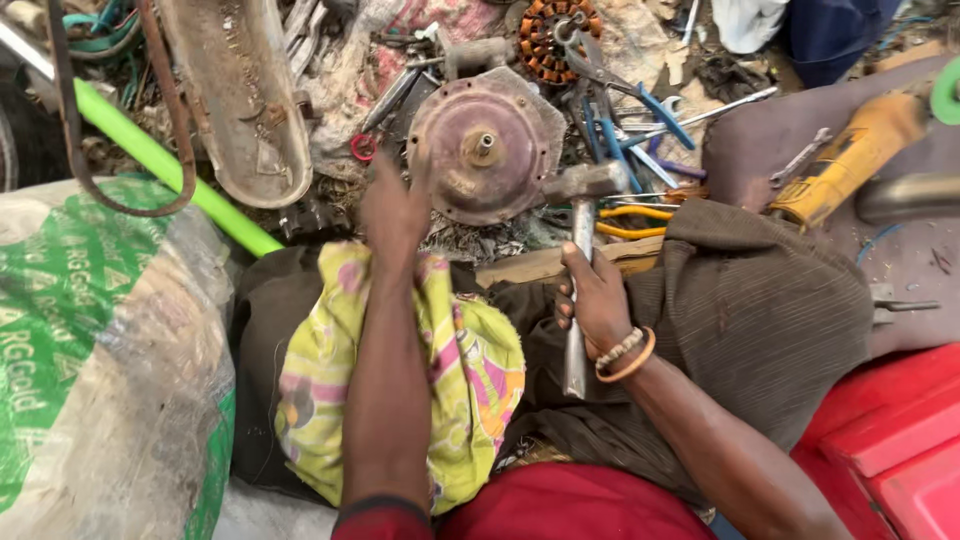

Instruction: The person uses a hammer and a metal rod to strike a circular metal component, then removes a central piece and places it into a nearby sack. The person continues to strike the component and handle the removed piece.

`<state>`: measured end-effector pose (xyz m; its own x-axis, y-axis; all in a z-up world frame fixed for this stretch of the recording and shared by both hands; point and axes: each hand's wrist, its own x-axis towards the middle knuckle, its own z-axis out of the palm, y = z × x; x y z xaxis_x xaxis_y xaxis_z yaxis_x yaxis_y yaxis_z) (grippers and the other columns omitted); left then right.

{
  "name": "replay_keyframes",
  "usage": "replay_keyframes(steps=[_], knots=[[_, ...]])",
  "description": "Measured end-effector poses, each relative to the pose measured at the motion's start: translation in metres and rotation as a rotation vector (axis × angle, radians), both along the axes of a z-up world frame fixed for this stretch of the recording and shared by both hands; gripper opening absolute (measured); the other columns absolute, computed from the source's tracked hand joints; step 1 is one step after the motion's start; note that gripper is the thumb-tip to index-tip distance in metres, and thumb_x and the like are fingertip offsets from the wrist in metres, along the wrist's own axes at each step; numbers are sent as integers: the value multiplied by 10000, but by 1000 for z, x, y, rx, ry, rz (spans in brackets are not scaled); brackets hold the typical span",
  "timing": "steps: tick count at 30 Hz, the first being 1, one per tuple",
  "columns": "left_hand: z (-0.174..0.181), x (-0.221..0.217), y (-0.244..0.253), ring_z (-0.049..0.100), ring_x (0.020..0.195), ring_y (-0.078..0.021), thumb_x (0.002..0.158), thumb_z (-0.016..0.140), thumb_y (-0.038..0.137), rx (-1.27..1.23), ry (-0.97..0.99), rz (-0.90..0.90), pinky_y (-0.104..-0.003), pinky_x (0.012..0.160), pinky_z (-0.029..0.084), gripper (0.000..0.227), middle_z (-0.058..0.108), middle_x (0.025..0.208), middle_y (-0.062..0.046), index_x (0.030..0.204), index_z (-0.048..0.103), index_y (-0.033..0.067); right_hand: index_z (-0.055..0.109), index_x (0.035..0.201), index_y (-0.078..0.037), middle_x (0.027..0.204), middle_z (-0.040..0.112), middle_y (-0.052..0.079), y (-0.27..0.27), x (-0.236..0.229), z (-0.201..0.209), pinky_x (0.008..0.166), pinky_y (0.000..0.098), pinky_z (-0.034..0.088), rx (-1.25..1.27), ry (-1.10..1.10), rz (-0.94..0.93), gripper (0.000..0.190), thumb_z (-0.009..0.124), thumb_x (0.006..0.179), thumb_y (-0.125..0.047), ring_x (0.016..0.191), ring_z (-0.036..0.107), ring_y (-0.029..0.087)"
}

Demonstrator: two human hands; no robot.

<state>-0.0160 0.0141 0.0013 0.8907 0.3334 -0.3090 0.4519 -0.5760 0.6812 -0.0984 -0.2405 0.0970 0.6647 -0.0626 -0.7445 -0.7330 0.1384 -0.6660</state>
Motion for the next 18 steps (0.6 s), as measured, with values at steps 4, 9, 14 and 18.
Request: replay_keyframes(steps=[4, 9, 14, 18], knots=[[-6, 3, -3, 722, 830, -434, 1026, 289, 656, -2, 76, -4, -564, 801, 516, 798, 720, 884, -303, 1221, 527, -81, 502, 950, -116, 625, 471, -15, 8, 13, -6, 321, 278, 350, -49, -35, 82, 244, 578, 1004, -342, 382, 421, 93], [11, -2, 0, 721, 848, -459, 1026, 282, 696, 25, 185, -30, -565, 826, 515, 832, 719, 868, -322, 1306, 489, -60, 487, 934, -86, 634, 478, -22, 22, 39, -6, 354, 275, 387, -229, -218, 153, 295, 594, 1058, -331, 423, 455, 84], [0, 19, -9, 723, 884, -444, 967, 298, 748, -122, 154, 62, -559, 817, 542, 906, 725, 903, -281, 1415, 329, -39, 491, 944, -96, 623, 487, -29, 16, 26, -6, 352, 267, 370, -289, -265, 181, 279, 593, 1027, -343, 417, 442, 79], [-19, 18, -12, 760, 978, -413, 993, 345, 770, -186, 285, 61, -558, 896, 592, 917, 746, 1050, -269, 1373, 487, -53, 497, 939, -97, 646, 506, -24, 14, 27, -15, 354, 270, 408, -313, -260, 210, 285, 596, 1010, -354, 434, 475, 78]])
